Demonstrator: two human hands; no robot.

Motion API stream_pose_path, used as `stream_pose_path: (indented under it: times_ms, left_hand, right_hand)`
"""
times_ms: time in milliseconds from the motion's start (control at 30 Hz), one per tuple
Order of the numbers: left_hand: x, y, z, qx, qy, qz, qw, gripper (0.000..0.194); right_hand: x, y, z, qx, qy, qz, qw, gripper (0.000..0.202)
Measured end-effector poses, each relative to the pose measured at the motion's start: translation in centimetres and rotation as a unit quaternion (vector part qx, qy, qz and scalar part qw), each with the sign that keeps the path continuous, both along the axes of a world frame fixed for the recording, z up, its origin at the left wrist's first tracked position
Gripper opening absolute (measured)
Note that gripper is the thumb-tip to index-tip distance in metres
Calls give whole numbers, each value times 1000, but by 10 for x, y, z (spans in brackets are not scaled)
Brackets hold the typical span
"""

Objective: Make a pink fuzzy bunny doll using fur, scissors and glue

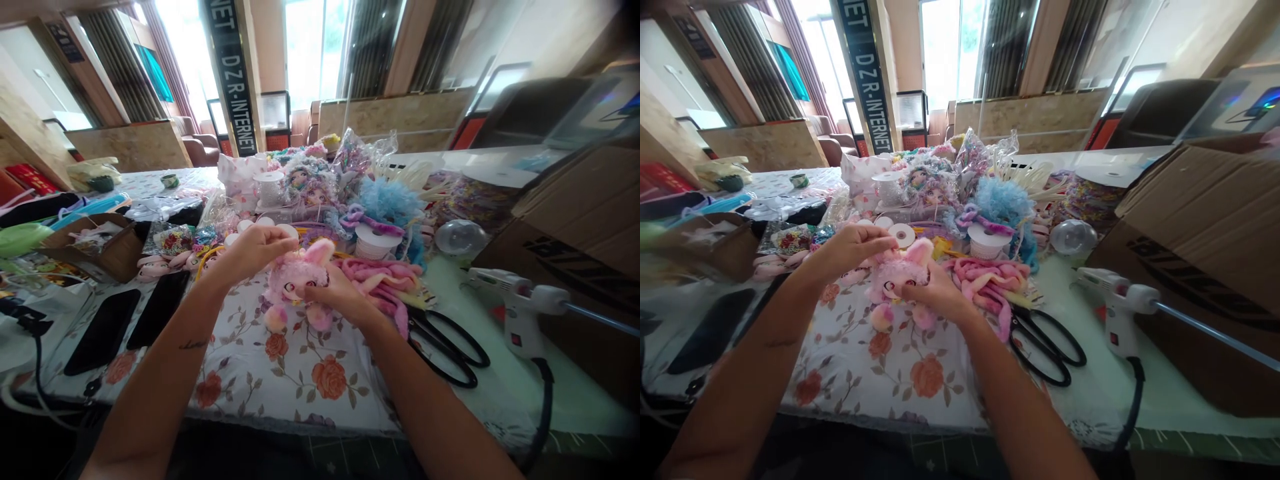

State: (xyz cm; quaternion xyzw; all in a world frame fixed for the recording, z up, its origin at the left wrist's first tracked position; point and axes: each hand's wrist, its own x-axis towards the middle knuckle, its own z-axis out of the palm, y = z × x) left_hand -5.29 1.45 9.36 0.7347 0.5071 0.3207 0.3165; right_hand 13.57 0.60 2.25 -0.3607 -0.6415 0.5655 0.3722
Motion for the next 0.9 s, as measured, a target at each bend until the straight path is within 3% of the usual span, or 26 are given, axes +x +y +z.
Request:
stream_pose_path:
  times_ms: [233,633,900]
  left_hand:
    - [3,-7,-1,-6,19,-23,1000,22]
    - [4,-8,-5,-23,3,-12,1000,26]
    - [4,-9,3,10,30,-14,999,38]
  right_hand:
    - [1,-1,0,28,-33,-13,999,33]
    - [2,0,-1,26,-45,-12,999,31]
    - [1,-2,2,18,-46,-23,999,36]
